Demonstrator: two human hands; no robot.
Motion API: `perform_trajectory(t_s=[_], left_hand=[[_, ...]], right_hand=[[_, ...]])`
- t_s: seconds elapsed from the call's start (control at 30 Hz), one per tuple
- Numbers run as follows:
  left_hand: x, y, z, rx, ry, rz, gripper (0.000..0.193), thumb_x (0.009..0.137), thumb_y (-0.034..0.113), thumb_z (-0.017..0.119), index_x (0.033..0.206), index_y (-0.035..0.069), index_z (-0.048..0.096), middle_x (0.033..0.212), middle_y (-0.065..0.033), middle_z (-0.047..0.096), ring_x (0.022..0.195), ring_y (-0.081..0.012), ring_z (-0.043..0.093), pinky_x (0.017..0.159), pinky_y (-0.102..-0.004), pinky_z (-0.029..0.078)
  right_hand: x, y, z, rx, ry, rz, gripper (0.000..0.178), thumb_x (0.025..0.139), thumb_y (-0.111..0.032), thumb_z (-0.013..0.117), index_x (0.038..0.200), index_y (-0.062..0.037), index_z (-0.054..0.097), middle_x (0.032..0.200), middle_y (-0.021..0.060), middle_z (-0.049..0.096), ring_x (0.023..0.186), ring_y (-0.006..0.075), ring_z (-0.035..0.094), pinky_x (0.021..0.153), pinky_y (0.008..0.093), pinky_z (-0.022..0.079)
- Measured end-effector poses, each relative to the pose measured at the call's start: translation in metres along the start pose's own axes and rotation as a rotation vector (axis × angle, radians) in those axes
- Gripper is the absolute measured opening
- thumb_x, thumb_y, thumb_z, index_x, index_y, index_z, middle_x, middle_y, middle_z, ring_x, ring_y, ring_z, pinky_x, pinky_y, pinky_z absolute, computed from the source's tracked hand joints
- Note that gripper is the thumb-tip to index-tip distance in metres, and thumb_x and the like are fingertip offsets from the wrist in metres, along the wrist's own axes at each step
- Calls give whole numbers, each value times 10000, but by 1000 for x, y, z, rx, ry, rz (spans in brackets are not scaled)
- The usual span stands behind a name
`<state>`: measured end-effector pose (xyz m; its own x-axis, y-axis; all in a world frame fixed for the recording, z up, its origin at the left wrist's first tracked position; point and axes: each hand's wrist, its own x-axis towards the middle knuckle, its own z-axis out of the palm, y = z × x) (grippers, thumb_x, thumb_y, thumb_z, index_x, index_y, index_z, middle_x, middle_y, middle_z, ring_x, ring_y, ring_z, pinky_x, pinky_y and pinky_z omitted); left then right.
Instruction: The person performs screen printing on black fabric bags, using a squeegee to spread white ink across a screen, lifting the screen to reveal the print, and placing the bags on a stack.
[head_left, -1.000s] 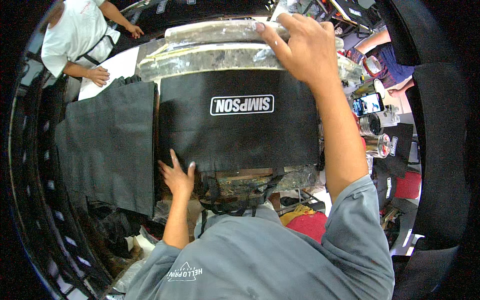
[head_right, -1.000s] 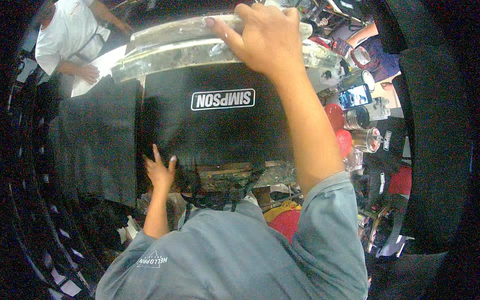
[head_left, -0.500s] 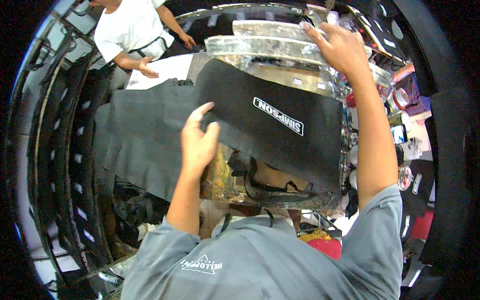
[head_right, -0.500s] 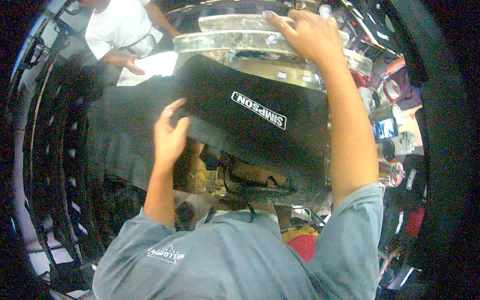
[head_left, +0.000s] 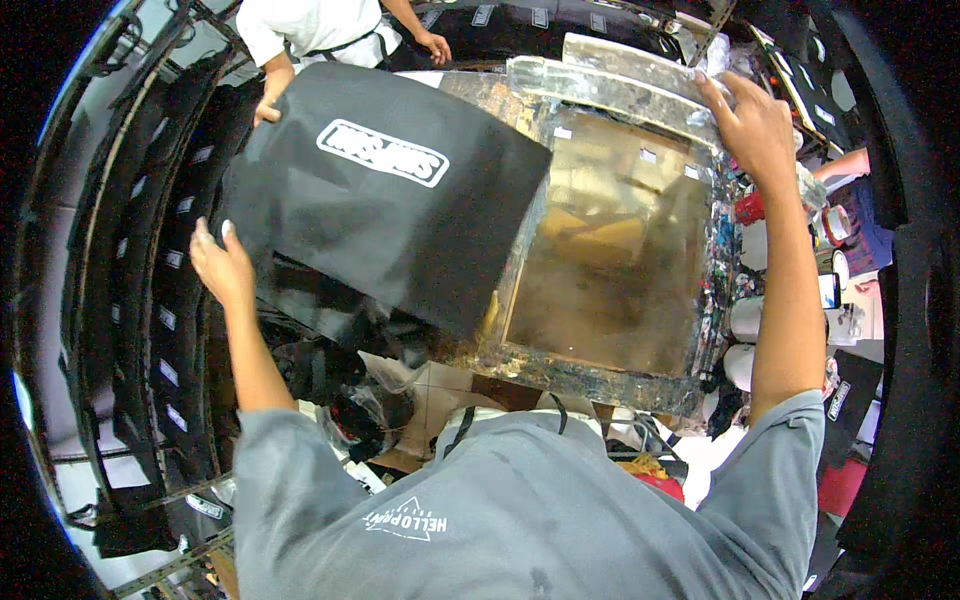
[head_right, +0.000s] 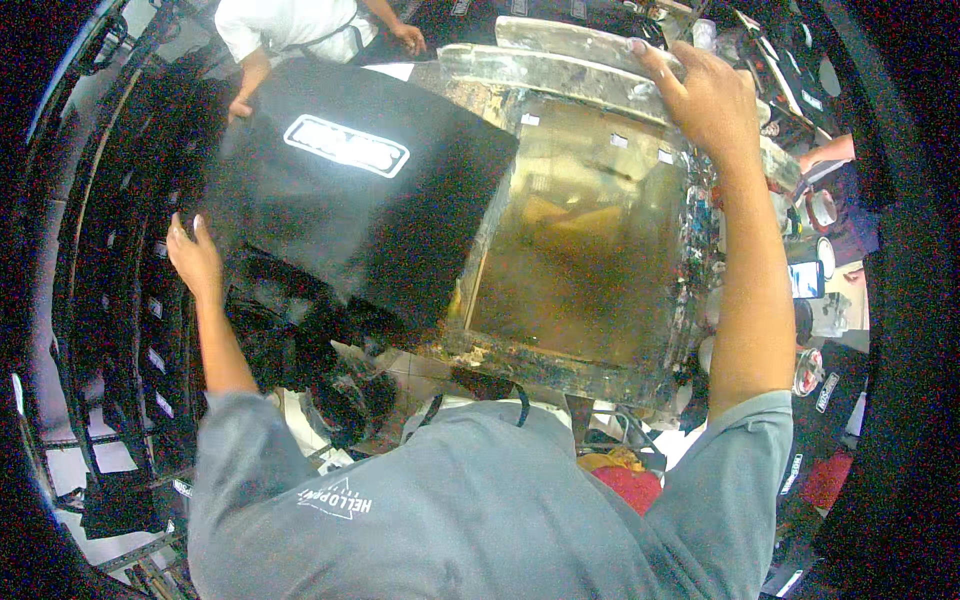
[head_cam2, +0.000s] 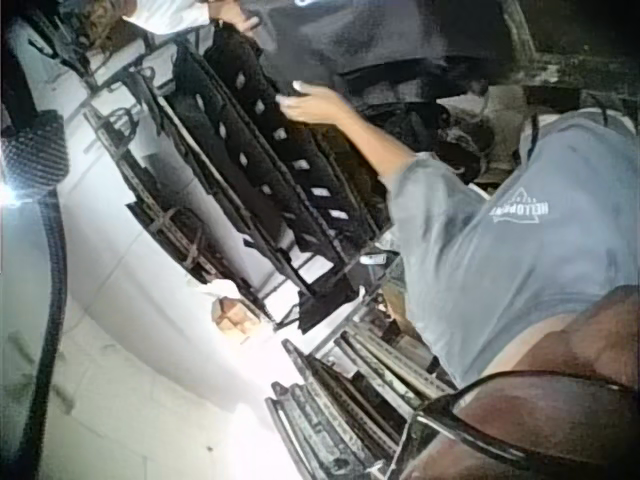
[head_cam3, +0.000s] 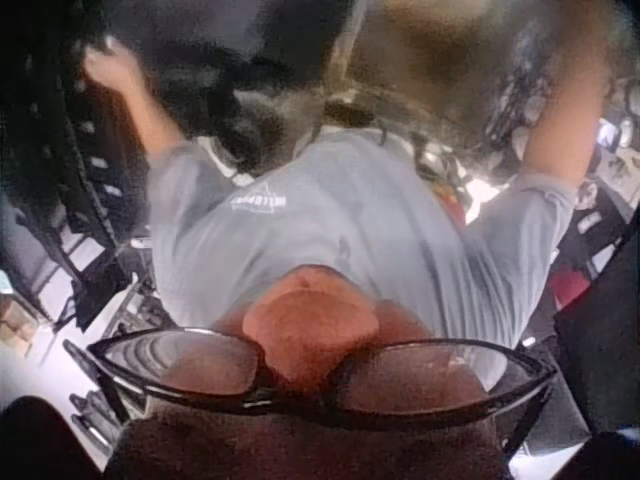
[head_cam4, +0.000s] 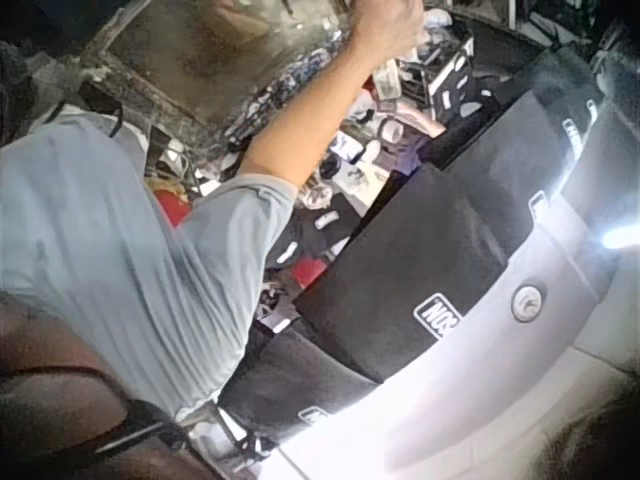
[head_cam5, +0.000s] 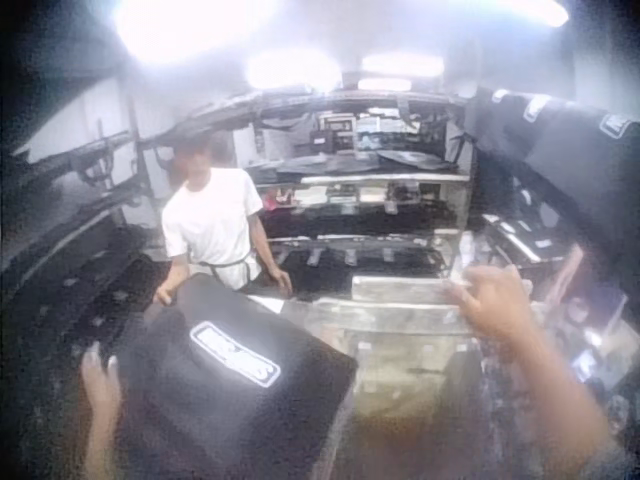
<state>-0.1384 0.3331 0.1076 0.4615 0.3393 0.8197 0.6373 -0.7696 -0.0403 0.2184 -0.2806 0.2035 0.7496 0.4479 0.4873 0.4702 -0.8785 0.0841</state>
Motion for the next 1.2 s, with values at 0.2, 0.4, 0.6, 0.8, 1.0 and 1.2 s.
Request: perform_trajectory(t_s=[0.2,0.4,0.6,0.8,1.0,1.2], left_hand=[[-134,226,-110,-877,-627,347,286,864,175,780,1049,23,624,872,-124,612,790,-315,641,663,-403,539],[-148,237,-49,-169,-701,213,1125,746,563,840,1550,-32,326,1460,-227,439,1325,-390,424,1110,-494,364],[-150,223,-9,141,-1008,238,760,885,526,730,1404,18,502,1284,-136,548,1099,-321,622,872,-461,563],[-112,193,-2,-310,-970,285,291,1053,287,532,1039,42,688,1046,-184,666,928,-376,705,796,-506,586],[-91,338,-71,-777,-1203,614,401,1032,234,478,859,-50,703,923,-309,700,914,-493,679,837,-574,545],[-186,534,-94,-1105,-1323,393,480,1045,385,505,1042,-47,713,1033,-315,689,1025,-494,656,937,-534,528]], right_hand=[[16,-7,-7,32,16,-114,654,1007,-601,502,1220,-19,708,1222,197,716,1140,396,662,964,456,497],[9,-19,-10,112,60,13,729,971,-653,521,1166,21,719,1114,236,726,1028,429,689,924,483,513],[7,-23,-17,134,46,20,736,962,-648,539,1141,43,722,1110,240,727,1036,435,683,932,488,508],[-17,-30,-11,65,55,47,752,960,-678,522,1195,8,720,1194,214,717,1122,366,673,970,470,466],[16,-13,-6,34,-37,59,900,940,-808,384,1267,-37,713,1286,185,705,1219,341,654,1056,532,446],[19,-10,-4,46,10,46,912,927,-826,379,1269,-51,717,1249,200,715,1200,348,658,1001,515,452]])
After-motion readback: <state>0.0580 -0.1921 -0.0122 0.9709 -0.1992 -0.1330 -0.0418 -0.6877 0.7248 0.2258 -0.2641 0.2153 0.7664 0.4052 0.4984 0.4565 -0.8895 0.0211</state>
